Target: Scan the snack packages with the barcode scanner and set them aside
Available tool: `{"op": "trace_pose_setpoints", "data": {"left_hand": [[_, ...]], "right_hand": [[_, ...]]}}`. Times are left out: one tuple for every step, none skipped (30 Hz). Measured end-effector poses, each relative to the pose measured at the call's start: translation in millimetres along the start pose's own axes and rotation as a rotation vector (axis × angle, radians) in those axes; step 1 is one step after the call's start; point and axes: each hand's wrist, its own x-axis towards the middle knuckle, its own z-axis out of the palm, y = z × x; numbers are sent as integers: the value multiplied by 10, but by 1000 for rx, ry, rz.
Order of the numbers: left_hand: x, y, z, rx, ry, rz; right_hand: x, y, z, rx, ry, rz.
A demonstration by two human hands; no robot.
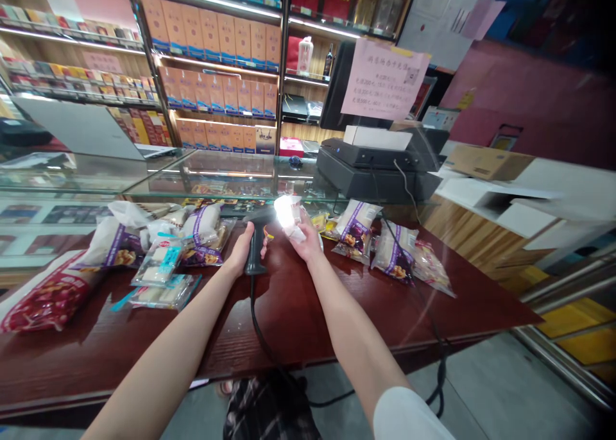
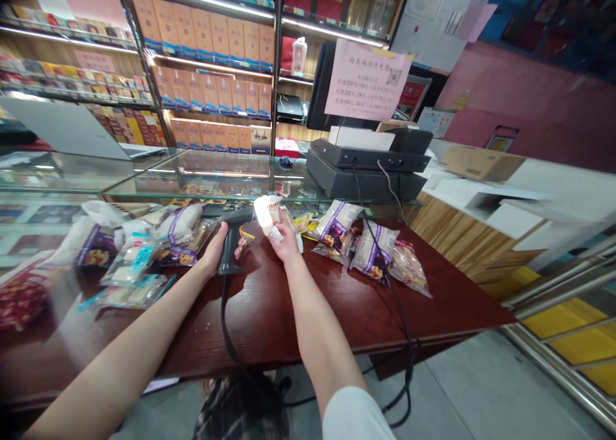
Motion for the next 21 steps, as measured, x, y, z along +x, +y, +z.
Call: {"op": "trace_pose_setpoints", "data": {"left_hand": [[1, -3, -7, 1, -6, 5], [0, -4, -12, -2, -14, 10], [-4, -2, -14, -10, -25, 12], [-10, 1, -13, -20, -34, 14], [-18, 7, -9, -32, -35, 19], [-29, 15, -2, -42, -27, 27], [-41, 25, 6, -51, -10, 39], [-52, 36, 15, -62, 12, 56], [-62, 47, 22, -72, 34, 75], [-68, 59, 26, -81, 58, 98], [-70, 69, 26, -87, 84, 126], [-68, 79, 22, -87, 121, 161], [-62, 88, 15, -73, 175, 199], [-53, 95, 4, -47, 245, 239], [-42, 102, -8, -11, 322, 273], [-32, 107, -21, 30, 396, 296], [-22, 111, -34, 72, 457, 304], [-14, 112, -46, 107, 502, 300], [-7, 110, -58, 131, 533, 285], [-1, 105, -68, 145, 557, 262], [4, 98, -78, 152, 574, 235]], "right_hand": [[3, 2, -2, 4, 3, 0], [6, 3, -1, 7, 5, 2], [10, 1, 4, 6, 7, 3], [15, -4, 12, 0, 11, -1], [19, -14, 25, -11, 14, -11], [21, -32, 41, -31, 18, -31], [20, -58, 60, -63, 24, -64], [15, -92, 78, -108, 34, -111], [5, -135, 94, -176, 53, -173], [-10, -184, 103, -275, 82, -247], [-30, -236, 104, -412, 121, -327], [-53, -285, 96, -580, 172, -405], [-77, -328, 79, -764, 227, -467], [-98, -358, 52, -940, 283, -505], [-114, -374, 18, -1091, 335, -518], [-124, -373, -22, -1204, 378, -511], [-126, -359, -65, -1279, 411, -489], [-122, -333, -107, -1326, 432, -458], [-113, -302, -147, -1354, 448, -424], [-103, -272, -181, -1372, 463, -389], [-94, -249, -206, -1385, 476, -355]]}}
